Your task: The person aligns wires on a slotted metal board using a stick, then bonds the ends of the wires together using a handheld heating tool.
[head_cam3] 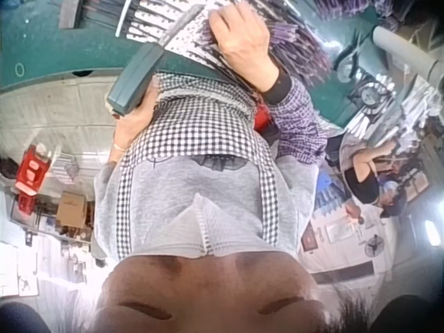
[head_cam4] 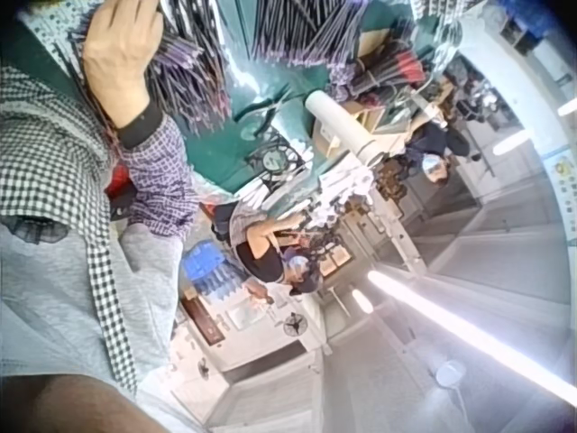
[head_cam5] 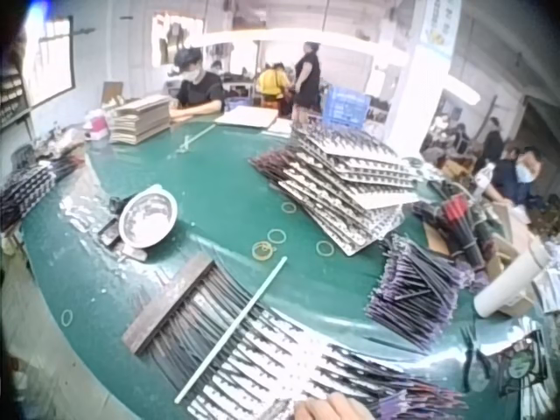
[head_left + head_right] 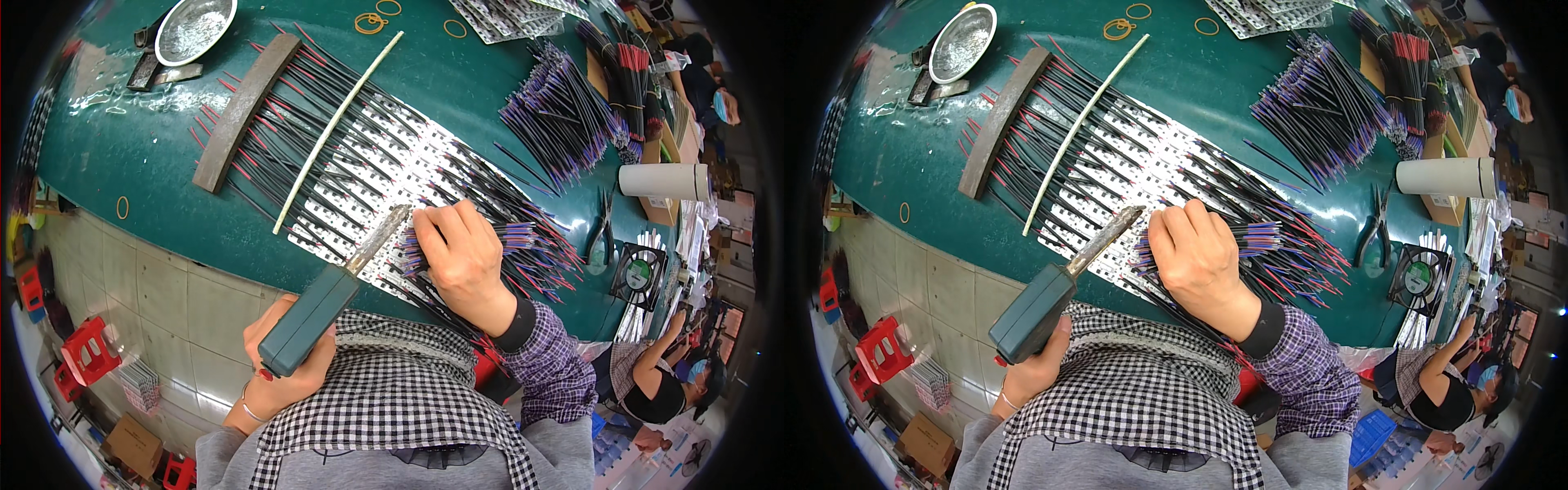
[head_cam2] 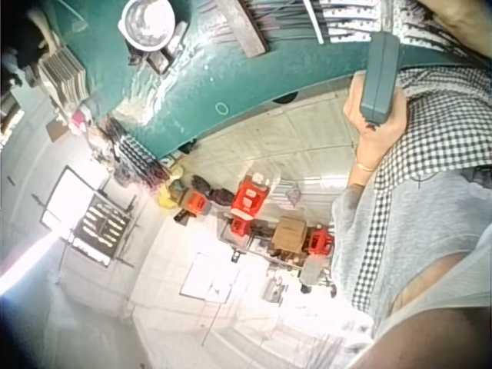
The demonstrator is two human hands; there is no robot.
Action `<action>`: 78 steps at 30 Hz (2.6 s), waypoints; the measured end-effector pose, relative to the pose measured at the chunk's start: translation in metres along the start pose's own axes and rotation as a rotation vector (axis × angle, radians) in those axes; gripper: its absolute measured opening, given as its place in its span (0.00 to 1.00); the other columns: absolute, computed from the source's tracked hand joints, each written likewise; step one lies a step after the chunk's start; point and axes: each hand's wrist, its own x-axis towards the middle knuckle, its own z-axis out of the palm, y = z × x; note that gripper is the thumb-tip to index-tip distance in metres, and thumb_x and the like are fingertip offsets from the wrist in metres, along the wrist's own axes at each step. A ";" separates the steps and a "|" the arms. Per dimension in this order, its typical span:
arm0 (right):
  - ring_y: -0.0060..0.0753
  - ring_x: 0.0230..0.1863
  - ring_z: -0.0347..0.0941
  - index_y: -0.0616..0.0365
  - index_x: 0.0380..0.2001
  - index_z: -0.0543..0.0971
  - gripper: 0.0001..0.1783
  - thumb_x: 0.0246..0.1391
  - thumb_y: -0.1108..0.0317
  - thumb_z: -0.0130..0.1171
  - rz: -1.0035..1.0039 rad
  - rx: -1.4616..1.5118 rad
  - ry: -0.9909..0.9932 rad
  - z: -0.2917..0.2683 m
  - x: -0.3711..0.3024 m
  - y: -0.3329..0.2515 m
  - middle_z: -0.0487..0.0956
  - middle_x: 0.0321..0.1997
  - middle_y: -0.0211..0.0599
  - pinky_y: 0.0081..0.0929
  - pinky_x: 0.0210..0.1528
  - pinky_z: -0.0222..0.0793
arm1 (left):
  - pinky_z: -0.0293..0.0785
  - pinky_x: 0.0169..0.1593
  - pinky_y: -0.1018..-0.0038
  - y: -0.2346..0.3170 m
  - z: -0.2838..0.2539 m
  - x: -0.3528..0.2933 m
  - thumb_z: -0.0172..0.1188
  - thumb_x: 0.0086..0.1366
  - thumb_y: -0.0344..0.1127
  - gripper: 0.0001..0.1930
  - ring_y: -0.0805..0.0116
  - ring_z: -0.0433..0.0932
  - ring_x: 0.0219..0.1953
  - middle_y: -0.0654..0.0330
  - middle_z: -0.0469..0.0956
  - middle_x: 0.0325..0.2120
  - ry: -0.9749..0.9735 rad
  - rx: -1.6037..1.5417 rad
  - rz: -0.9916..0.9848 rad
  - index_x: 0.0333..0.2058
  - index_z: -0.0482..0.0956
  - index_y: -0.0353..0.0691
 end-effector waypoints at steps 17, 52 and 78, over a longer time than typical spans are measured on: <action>0.36 0.33 0.70 0.68 0.37 0.81 0.15 0.43 0.73 0.60 -0.004 0.050 0.004 -0.002 -0.003 -0.005 0.72 0.31 0.36 0.29 0.30 0.66 | 0.77 0.32 0.75 0.021 -0.004 0.013 0.66 0.51 0.18 0.09 0.64 0.82 0.27 0.53 0.81 0.30 -0.048 0.020 0.028 0.33 0.82 0.28; 0.41 0.39 0.71 0.59 0.41 0.80 0.22 0.37 0.81 0.58 0.034 0.040 -0.146 -0.009 -0.003 -0.012 0.74 0.41 0.37 0.34 0.39 0.68 | 0.76 0.52 0.74 0.004 -0.013 -0.019 0.66 0.64 0.22 0.19 0.68 0.80 0.49 0.54 0.82 0.48 0.003 -0.135 -0.063 0.55 0.79 0.30; 0.37 0.35 0.70 0.69 0.53 0.79 0.28 0.43 0.80 0.58 0.080 0.125 -0.047 -0.014 -0.012 -0.014 0.72 0.36 0.38 0.32 0.37 0.68 | 0.69 0.27 0.77 -0.003 -0.010 -0.024 0.58 0.64 0.20 0.21 0.75 0.72 0.24 0.46 0.77 0.51 0.337 -0.452 -0.145 0.57 0.71 0.29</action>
